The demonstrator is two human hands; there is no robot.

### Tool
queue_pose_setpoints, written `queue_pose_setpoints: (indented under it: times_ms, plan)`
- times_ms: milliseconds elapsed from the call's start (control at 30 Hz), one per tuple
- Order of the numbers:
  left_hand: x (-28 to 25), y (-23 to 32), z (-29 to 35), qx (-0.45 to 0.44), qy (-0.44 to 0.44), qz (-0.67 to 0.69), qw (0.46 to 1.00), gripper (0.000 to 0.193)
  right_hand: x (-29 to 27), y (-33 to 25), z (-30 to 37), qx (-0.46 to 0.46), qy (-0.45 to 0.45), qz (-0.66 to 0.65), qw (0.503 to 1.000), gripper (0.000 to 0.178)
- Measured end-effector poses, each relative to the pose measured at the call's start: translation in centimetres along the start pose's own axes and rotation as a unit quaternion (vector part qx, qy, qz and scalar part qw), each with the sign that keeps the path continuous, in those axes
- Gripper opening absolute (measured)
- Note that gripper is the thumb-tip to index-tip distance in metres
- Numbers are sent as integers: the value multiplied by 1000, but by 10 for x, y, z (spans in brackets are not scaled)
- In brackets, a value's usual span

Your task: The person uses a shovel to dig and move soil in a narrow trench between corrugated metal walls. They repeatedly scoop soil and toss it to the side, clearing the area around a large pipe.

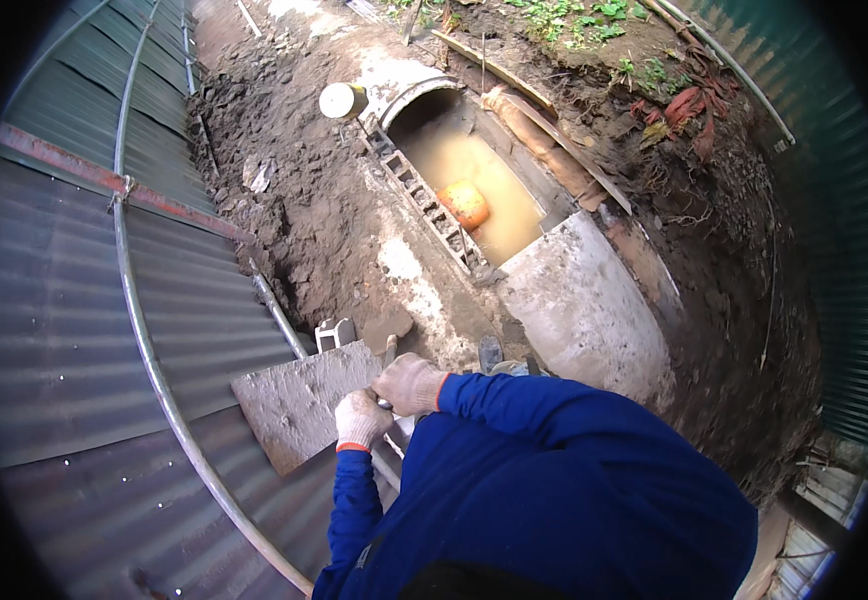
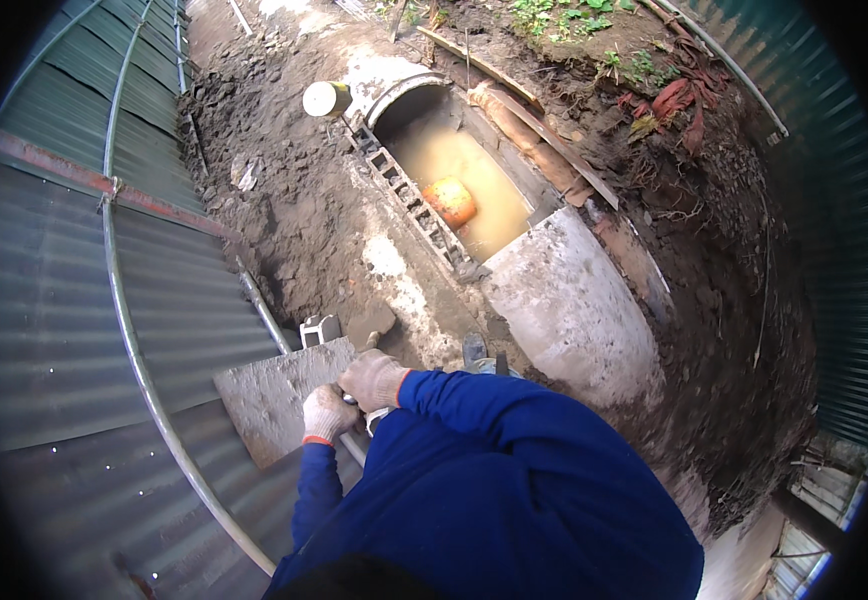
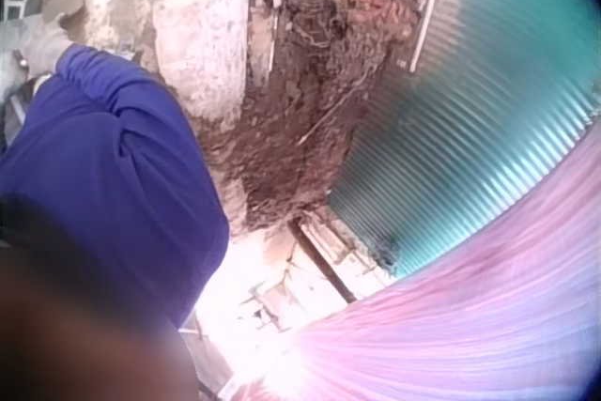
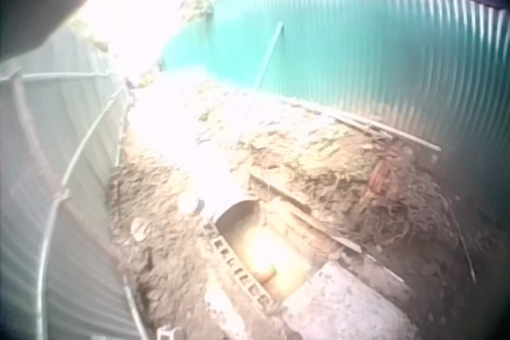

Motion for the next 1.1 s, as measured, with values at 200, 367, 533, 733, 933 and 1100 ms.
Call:
queue_pose_setpoints:
  times_ms: [200,367,533,733,933,1100]
  plan:
    - [-11,-9,5,2,29,4,1000,33,5,-11,-14,-41,-3,28,999,29]
    - [-20,-15,-3,19,19,-5,1000,33,2,-10,-23,-43,32,-4,999,26]
    - [-35,-21,-11,13,1,-7,1000,39,-17,-16,-29,-39,66,26,997,26]
    - [-47,-21,-15,34,-11,-28,999,37,-32,-18,-29,10,30,39,999,31]
    - [-46,-12,-28,52,-23,-48,997,43,-36,-6,-26,36,38,38,998,31]
    - [-45,-10,-30,38,-10,-36,999,39,-35,-3,-24,35,44,37,998,31]
Point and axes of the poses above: each hand's wrist, its own z-axis away from the middle knuckle, its own x-axis out of the palm, y = z × x, the point moved 8 cm from there along -z, towards the middle knuckle, and after that the axes turned 11 degrees about x, right-handed, at the moved point
